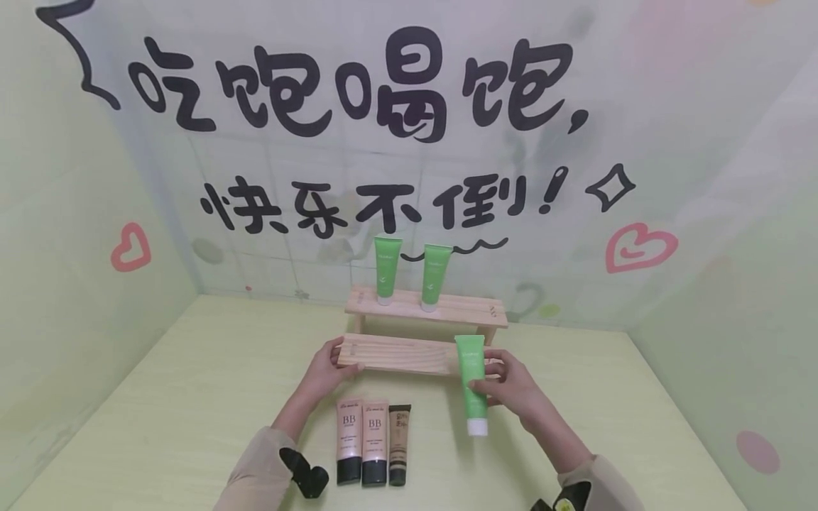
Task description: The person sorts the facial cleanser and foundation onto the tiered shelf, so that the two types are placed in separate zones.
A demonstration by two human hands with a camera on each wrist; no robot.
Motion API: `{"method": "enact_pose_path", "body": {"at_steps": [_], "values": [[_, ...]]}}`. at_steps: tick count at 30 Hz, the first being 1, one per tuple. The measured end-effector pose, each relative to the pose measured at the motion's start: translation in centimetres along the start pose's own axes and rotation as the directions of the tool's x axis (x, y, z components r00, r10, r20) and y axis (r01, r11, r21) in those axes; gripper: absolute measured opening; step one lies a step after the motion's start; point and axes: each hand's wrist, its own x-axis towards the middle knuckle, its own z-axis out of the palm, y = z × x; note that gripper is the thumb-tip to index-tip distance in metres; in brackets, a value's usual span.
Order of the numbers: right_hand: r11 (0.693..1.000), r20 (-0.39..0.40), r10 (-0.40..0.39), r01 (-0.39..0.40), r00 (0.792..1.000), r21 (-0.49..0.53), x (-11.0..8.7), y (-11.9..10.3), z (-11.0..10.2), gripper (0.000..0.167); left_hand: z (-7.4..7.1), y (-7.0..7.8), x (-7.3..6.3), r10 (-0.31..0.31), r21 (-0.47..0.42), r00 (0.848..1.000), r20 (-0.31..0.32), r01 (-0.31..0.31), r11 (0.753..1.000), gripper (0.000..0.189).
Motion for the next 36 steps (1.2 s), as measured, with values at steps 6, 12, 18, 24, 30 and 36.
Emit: {"method": "enact_pose_path", "body": {"at_steps": [6,12,18,24,30,36], "values": [[0.999,-0.036,-0.015,0.016,0.999,0.043,0.9,-0.1,-0.7,0.061,0.0,-0.1,0.1,0.005,-0.01,1.0,0.005,-0.004,1.0,0.077],[0.997,-0.087,-0.032,0.037,0.996,0.063,1.7,-0.8,-1.7,0.063,0.0,-0.2,0.3,0.018,-0.005,1.0,0.005,-0.018,1.0,0.076],[0.995,-0.14,-0.063,0.073,0.988,0.068,2.5,-1.6,-2.5,0.063,0.0,-0.1,0.3,0.007,-0.008,1.0,-0.002,-0.007,1.0,0.076],[0.993,-0.161,-0.096,0.106,0.982,0.055,3.3,-2.1,-3.0,0.065,0.0,-0.2,0.1,0.006,-0.005,1.0,0.001,-0.005,1.0,0.076],[0.992,-0.185,-0.106,0.116,0.977,0.044,4.4,-2.9,-3.8,0.067,0.0,-0.2,0.0,0.013,0.011,1.0,-0.007,-0.013,1.0,0.075],[0.984,-0.21,-0.167,0.176,0.963,0.02,6.0,-3.7,-4.7,0.066,0.0,-0.3,0.1,0.021,0.031,1.0,-0.01,-0.021,0.999,0.074]]}}
